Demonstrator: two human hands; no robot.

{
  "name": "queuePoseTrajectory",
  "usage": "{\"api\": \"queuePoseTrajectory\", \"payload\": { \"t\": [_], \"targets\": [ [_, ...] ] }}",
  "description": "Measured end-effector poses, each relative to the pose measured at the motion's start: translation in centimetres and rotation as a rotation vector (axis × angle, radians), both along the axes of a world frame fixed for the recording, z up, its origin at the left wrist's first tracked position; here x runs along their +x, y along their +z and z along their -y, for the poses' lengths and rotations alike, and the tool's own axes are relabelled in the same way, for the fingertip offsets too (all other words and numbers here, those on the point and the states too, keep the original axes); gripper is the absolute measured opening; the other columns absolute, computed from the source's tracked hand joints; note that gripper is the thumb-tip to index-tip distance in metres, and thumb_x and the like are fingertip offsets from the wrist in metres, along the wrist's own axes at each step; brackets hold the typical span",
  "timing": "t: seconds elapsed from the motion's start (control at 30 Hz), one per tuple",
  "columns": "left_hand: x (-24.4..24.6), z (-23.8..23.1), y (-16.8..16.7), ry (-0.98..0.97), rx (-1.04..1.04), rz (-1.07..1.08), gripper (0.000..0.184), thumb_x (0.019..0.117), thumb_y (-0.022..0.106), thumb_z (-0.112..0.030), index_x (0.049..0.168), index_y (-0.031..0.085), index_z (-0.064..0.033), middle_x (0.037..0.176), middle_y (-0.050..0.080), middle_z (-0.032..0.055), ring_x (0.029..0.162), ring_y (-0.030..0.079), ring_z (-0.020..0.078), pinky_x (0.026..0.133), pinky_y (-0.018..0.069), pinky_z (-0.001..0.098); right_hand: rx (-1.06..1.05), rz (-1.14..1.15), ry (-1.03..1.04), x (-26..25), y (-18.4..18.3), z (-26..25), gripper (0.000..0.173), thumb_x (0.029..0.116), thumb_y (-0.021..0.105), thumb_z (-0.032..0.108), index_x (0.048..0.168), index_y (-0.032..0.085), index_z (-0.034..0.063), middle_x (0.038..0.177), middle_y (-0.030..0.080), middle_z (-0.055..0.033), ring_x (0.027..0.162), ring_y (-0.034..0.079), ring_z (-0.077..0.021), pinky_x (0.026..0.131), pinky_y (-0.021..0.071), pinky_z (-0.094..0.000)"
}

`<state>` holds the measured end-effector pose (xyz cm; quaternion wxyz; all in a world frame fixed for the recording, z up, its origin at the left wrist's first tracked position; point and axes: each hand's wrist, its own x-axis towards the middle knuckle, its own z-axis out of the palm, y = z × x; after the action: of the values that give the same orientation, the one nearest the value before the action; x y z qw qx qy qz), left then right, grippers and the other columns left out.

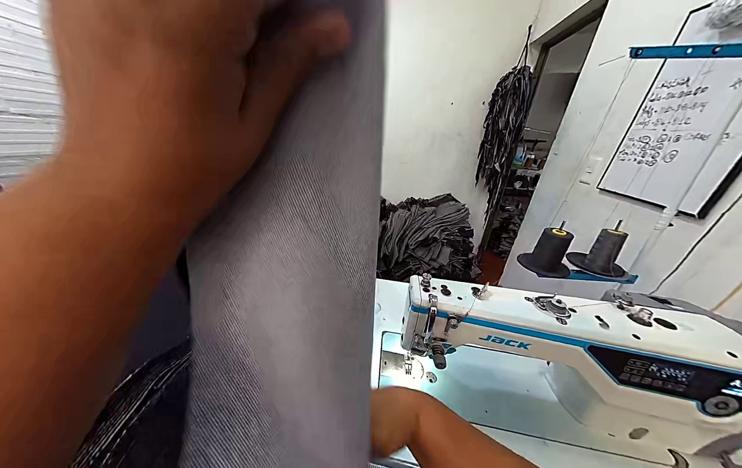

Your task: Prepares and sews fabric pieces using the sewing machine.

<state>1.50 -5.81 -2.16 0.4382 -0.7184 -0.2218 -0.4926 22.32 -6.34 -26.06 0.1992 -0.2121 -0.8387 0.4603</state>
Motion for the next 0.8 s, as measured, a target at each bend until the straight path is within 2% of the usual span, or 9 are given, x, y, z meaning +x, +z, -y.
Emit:
{"api": "queuePoseTrajectory", "payload": {
  "t": [0.07,0.13,0.17,0.23,0.27,0.33,0.43,0.63,0.8],
  "targets": [
    [0.4,0.5,-3.9,-0.051,-0.366,-0.038,0.029,0.1038,0.057,-0.024,0.094,0.063,0.0024,0.087,0.061,0.0154,0.08,0.06,0.0229,0.073,0.049,0.042,0.016,0.216,0.081,2.2,-3.6,-1.3,0.022,0.089,0.066,-0.001,0.11,0.066,-0.0091,0.095,0.069,-0.0158,0.088,0.067,-0.0171,0.08,0.0545,-0.0372],
    [0.7,-1.1,-10.2,-0.106,-0.58,-0.104,0.022,0.0992,0.064,-0.02,0.089,0.068,-0.0009,0.085,0.064,0.012,0.076,0.066,0.0253,0.067,0.0567,0.045,-0.031,0.374,-0.058,4.3,-5.6,-2.5,0.048,0.0863,0.063,-0.009,0.133,0.055,-0.013,0.131,0.06,-0.0331,0.123,0.059,-0.0414,0.105,0.0448,-0.0579],
    [1.1,-1.9,-13.2,-0.142,-0.605,-0.13,0.023,0.0982,0.064,-0.023,0.087,0.069,-0.0034,0.082,0.065,0.0092,0.072,0.067,0.0228,0.063,0.0581,0.0413,-0.075,0.306,-0.126,5.2,-5.1,-2.6,0.064,0.0843,0.061,-0.011,0.146,0.043,-0.0111,0.147,0.049,-0.0323,0.137,0.049,-0.041,0.114,0.039,-0.0561],
    [2.6,-2.8,-17.1,-0.235,-0.586,-0.157,0.029,0.1006,0.058,-0.028,0.085,0.069,-0.0057,0.078,0.065,0.007,0.067,0.067,0.0196,0.058,0.0573,0.0349,-0.036,-0.061,-0.265,5.6,-2.4,-1.3,0.076,0.086,0.064,0.003,0.154,0.032,-0.008,0.153,0.046,-0.0227,0.14,0.049,-0.026,0.114,0.0434,-0.0423],
    [3.4,-2.9,-18.0,-0.276,-0.566,-0.163,0.031,0.1023,0.055,-0.03,0.085,0.067,-0.0072,0.077,0.063,0.0055,0.066,0.065,0.017,0.058,0.0557,0.0302,0.063,-0.236,-0.353,5.1,-0.7,-0.5,0.068,0.0916,0.064,0.015,0.15,0.038,-0.0088,0.145,0.055,-0.0174,0.132,0.057,-0.018,0.109,0.0486,-0.036],
    [4.8,-3.0,-18.5,-0.338,-0.527,-0.172,0.033,0.1047,0.052,-0.032,0.086,0.066,-0.0089,0.077,0.061,0.0033,0.067,0.063,0.0135,0.06,0.0538,0.0243,0.289,-0.432,-0.593,4.1,2.3,0.7,0.037,0.1026,0.057,0.024,0.125,0.062,-0.0056,0.11,0.072,-0.005,0.101,0.068,-0.0042,0.09,0.0566,-0.0256],
    [6.4,-3.0,-17.9,-0.369,-0.46,-0.181,0.032,0.1047,0.053,-0.033,0.086,0.066,-0.0098,0.078,0.063,0.0025,0.071,0.064,0.0127,0.063,0.0535,0.0228,0.487,-0.538,-0.809,4.0,3.9,1.2,0.025,0.105,0.054,0.022,0.097,0.07,0.005,0.08,0.068,0.0068,0.073,0.062,0.0063,0.069,0.0524,-0.0129],
    [7.4,-2.8,-18.2,-0.26,-0.464,-0.092,0.045,0.1015,0.051,-0.047,0.11,0.074,-0.0094,0.079,0.069,0.0025,0.072,0.068,0.0171,0.066,0.0561,0.0293,0.496,-0.581,-0.879,4.7,3.6,0.8,0.019,0.1026,0.058,0.017,0.091,0.071,0.0076,0.075,0.067,0.0071,0.068,0.062,0.0052,0.065,0.052,-0.0121],
    [7.2,-2.3,-16.9,-0.163,-0.431,-0.182,0.035,0.1015,0.051,-0.037,0.081,0.067,-0.0125,0.068,0.061,-0.0006,0.061,0.063,0.0154,0.054,0.051,0.0299,0.355,-0.624,-0.807,4.9,4.0,1.0,0.01,0.0989,0.064,0.014,0.092,0.068,0.0083,0.075,0.068,0.0075,0.068,0.064,0.0034,0.066,0.0546,-0.0145]
  ]
}}
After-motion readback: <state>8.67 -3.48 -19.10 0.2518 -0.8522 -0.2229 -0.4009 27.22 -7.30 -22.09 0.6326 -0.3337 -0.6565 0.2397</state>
